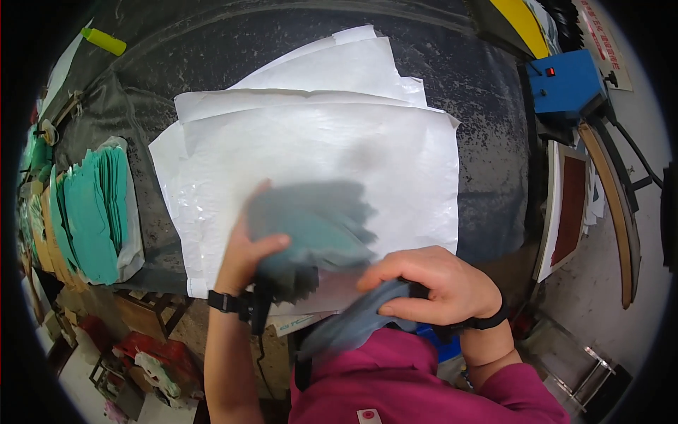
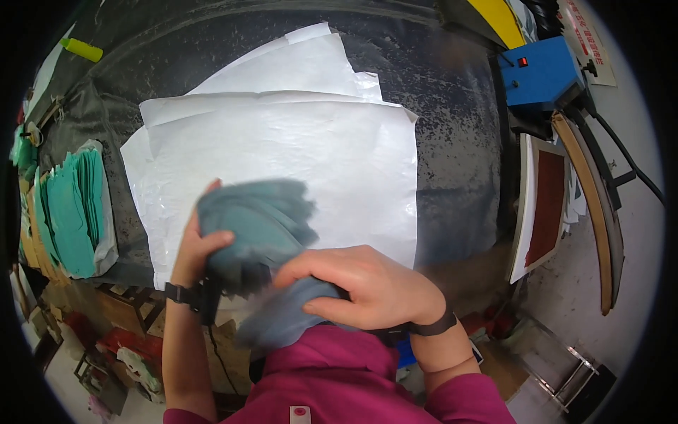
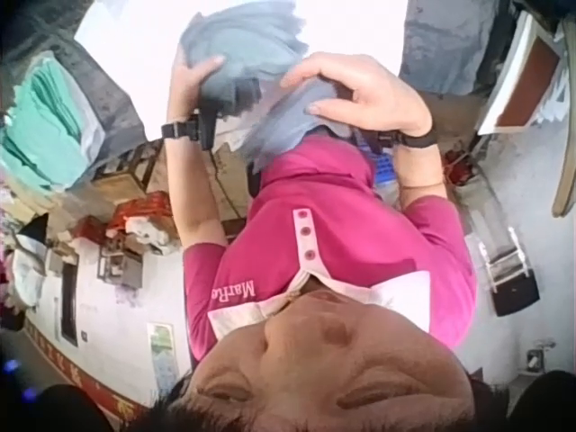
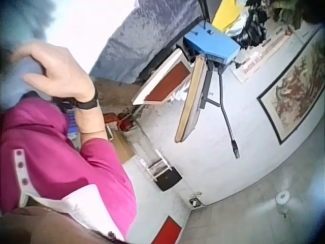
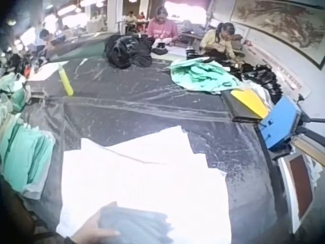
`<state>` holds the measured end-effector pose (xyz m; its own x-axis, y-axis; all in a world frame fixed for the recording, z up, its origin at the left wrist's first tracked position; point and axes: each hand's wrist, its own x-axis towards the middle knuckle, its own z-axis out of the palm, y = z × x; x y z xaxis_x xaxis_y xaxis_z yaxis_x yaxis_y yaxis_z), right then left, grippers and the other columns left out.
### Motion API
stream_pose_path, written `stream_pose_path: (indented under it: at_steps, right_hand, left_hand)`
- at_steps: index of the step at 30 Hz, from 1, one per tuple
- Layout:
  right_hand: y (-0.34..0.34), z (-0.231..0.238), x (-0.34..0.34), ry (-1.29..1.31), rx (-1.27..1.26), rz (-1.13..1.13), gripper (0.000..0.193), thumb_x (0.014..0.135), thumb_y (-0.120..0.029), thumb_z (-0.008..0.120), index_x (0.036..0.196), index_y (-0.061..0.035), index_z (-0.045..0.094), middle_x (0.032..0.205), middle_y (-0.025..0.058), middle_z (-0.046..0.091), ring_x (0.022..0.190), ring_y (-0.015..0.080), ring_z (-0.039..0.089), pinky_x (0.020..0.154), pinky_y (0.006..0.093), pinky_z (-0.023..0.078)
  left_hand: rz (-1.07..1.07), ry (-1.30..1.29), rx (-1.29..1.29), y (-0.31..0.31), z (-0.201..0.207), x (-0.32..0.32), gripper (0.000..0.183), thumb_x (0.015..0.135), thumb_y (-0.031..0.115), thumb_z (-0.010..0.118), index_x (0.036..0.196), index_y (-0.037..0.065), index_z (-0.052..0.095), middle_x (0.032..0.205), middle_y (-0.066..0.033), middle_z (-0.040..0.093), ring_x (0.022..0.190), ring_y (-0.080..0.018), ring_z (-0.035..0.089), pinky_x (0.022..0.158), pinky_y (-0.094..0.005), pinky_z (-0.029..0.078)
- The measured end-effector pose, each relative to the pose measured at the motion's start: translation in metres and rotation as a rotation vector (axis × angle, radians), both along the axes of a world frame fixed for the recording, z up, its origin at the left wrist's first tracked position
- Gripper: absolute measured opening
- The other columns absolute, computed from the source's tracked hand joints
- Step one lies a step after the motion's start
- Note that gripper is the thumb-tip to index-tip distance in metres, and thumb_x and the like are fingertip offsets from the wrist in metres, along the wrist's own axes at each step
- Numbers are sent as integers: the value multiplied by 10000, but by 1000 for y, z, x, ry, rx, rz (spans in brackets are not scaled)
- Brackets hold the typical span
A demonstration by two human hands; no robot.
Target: Sorting and stacking cut shoe upper components from sheets in an industrial setting.
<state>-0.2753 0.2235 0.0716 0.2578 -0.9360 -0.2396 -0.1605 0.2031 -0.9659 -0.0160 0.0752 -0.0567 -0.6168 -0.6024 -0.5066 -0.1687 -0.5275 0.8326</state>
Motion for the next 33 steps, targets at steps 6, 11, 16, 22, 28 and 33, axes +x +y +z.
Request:
stream_pose_path:
  at_steps: [6,11,16,22,28,33]
  right_hand:
    - [-31,-35,38,310,16,13,287,856,-24,621,1139,-70,610,936,165,693,903,391,671,752,479,519]
    - [-47,-69,51,409,-205,-18,316,844,23,587,1149,-45,634,924,166,706,897,391,662,781,473,515]
    - [-51,-85,69,285,-375,-35,373,852,6,603,1213,-73,652,999,153,704,975,367,647,880,452,498]
    - [-39,-53,57,440,-633,-445,223,857,4,649,1072,-46,680,1019,121,698,971,311,652,901,407,505]
    - [31,-43,67,184,-70,-611,269,863,-121,752,1092,-11,664,1125,147,676,1049,301,653,936,388,505]
    - [13,-57,70,217,93,-335,511,840,-288,812,1256,-36,655,1312,155,631,1216,302,590,1089,407,405]
  left_hand:
    - [-140,34,145,41,-4,-3,889,827,125,766,1595,32,327,1479,-129,519,1375,-240,484,1154,-365,377]
    - [160,179,608,53,-18,11,854,903,186,720,1617,59,268,1520,-127,471,1384,-244,492,1145,-376,421]
    - [38,283,353,56,-22,25,832,863,233,824,1541,57,376,1454,-114,526,1340,-267,524,1106,-410,453]
    - [180,235,358,64,-21,22,841,854,194,813,1538,20,355,1455,-148,529,1331,-300,543,1110,-441,470]
    - [421,396,335,65,-19,34,850,885,226,793,1541,-31,317,1499,-175,492,1354,-347,525,1156,-498,434]
    - [407,449,144,68,27,-6,1224,705,85,907,1647,63,125,1436,-161,545,1305,-314,562,1131,-442,447]
